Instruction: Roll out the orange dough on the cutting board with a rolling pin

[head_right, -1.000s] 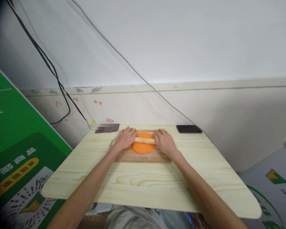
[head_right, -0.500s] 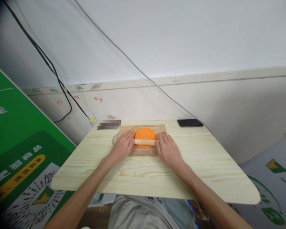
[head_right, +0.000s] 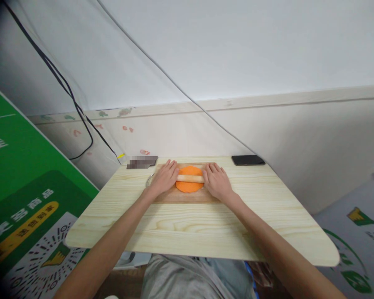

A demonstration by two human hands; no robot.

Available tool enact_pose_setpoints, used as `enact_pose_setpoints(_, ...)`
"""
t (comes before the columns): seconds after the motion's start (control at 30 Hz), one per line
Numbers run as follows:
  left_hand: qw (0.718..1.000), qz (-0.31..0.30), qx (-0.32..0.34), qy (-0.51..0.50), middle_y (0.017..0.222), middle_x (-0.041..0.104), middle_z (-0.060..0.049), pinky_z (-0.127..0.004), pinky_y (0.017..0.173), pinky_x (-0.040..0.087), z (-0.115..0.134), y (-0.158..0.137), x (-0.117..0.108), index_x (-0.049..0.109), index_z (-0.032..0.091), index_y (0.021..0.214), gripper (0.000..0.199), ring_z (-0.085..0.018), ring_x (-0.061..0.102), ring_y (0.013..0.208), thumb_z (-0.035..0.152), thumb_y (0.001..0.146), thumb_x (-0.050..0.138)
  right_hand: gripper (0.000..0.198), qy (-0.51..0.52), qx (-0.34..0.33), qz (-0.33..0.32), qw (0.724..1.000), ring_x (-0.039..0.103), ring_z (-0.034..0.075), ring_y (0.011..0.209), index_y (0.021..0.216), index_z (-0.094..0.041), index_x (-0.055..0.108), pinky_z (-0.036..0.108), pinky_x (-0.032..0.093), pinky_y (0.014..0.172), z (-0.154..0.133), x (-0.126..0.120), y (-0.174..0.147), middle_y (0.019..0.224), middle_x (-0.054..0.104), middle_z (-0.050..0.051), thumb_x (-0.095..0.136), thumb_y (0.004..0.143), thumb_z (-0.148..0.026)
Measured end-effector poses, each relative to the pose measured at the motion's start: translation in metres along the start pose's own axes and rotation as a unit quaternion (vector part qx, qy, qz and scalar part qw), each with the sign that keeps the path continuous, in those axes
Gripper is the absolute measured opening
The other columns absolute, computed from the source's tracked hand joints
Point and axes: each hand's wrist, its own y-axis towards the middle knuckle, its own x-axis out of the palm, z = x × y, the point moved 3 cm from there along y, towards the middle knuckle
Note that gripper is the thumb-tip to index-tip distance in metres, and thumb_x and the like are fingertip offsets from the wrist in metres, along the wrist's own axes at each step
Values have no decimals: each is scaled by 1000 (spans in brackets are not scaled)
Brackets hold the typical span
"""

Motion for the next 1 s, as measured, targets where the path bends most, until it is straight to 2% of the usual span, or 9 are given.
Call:
enact_pose_setpoints(0.07, 999, -31, -24, -4, 169, 55, -19, -51, 137, 32, -5, 21, 3, 62, 8, 151, 57, -32, 37, 168, 30, 113, 27, 58, -4, 17, -29, 999, 53, 31, 152, 156, -11, 58, 50, 42, 125, 9, 5, 21, 158, 64, 20, 24, 114, -31)
enact_pose_setpoints(0.17, 996, -53, -75, -22, 174, 48, -18, -47, 138, 30, -12, 43, 7, 51, 6, 162, 61, -32, 35, 168, 30, 109, 32, 58, -11, 66, -71, 995, 55, 31, 151, 160, -6, 52, 45, 42, 124, 19, 11, 46, 160, 62, 23, 30, 113, -33)
enact_pose_setpoints(0.23, 994, -56, -90, -30, 176, 45, -16, -46, 138, 30, -15, 50, 10, 46, 6, 167, 65, -31, 34, 169, 28, 107, 35, 56, -19, 66, -90, 994, 55, 31, 152, 157, -6, 56, 43, 41, 125, 21, 11, 55, 164, 58, 23, 32, 113, -32)
enact_pose_setpoints(0.3, 995, -46, -83, -34, 175, 47, -16, -47, 138, 30, -16, 49, 12, 49, 8, 166, 63, -30, 36, 168, 27, 107, 34, 53, -30, 43, -99, 994, 54, 31, 152, 151, -9, 63, 43, 41, 126, 20, 10, 55, 167, 56, 21, 32, 113, -29)
enact_pose_setpoints(0.47, 999, 22, -3, -35, 158, 67, -15, -55, 136, 34, -9, 22, 9, 64, 17, 151, 50, -28, 51, 159, 29, 111, 36, 54, -34, -16, -33, 999, 56, 33, 150, 144, -6, 68, 50, 40, 128, 8, 2, 23, 160, 62, 24, 28, 111, -22)
enact_pose_setpoints(0.6, 996, 64, 48, -29, 157, 68, -12, -49, 138, 35, 3, -12, -1, 67, 18, 147, 52, -24, 57, 153, 30, 114, 29, 59, 2, -5, 26, 1000, 51, 35, 155, 152, -9, 64, 56, 44, 126, -3, 0, -11, 158, 63, 23, 27, 113, -32)
enact_pose_setpoints(0.67, 996, 70, 41, -32, 157, 68, -11, -50, 137, 37, 7, -28, -5, 67, 16, 149, 55, -26, 55, 156, 33, 115, 27, 63, 17, -5, 53, 998, 47, 36, 159, 160, -8, 58, 59, 44, 127, -9, 0, -26, 161, 61, 23, 25, 113, -36)
enact_pose_setpoints(0.83, 995, 78, 31, -52, 166, 60, -11, -53, 135, 40, 17, -65, -11, 58, 15, 160, 58, -28, 45, 163, 40, 117, 28, 68, 29, -9, 87, 996, 42, 36, 163, 161, 1, 55, 55, 42, 131, -21, 2, -61, 167, 54, 27, 25, 116, -41)
enact_pose_setpoints(1.0, 994, 88, 38, -61, 164, 61, -11, -52, 135, 42, 21, -81, -14, 61, 17, 157, 56, -27, 49, 161, 43, 117, 33, 64, 24, -30, 121, 992, 40, 36, 165, 166, -3, 50, 56, 43, 131, -29, -3, -84, 169, 52, 24, 30, 117, -40)
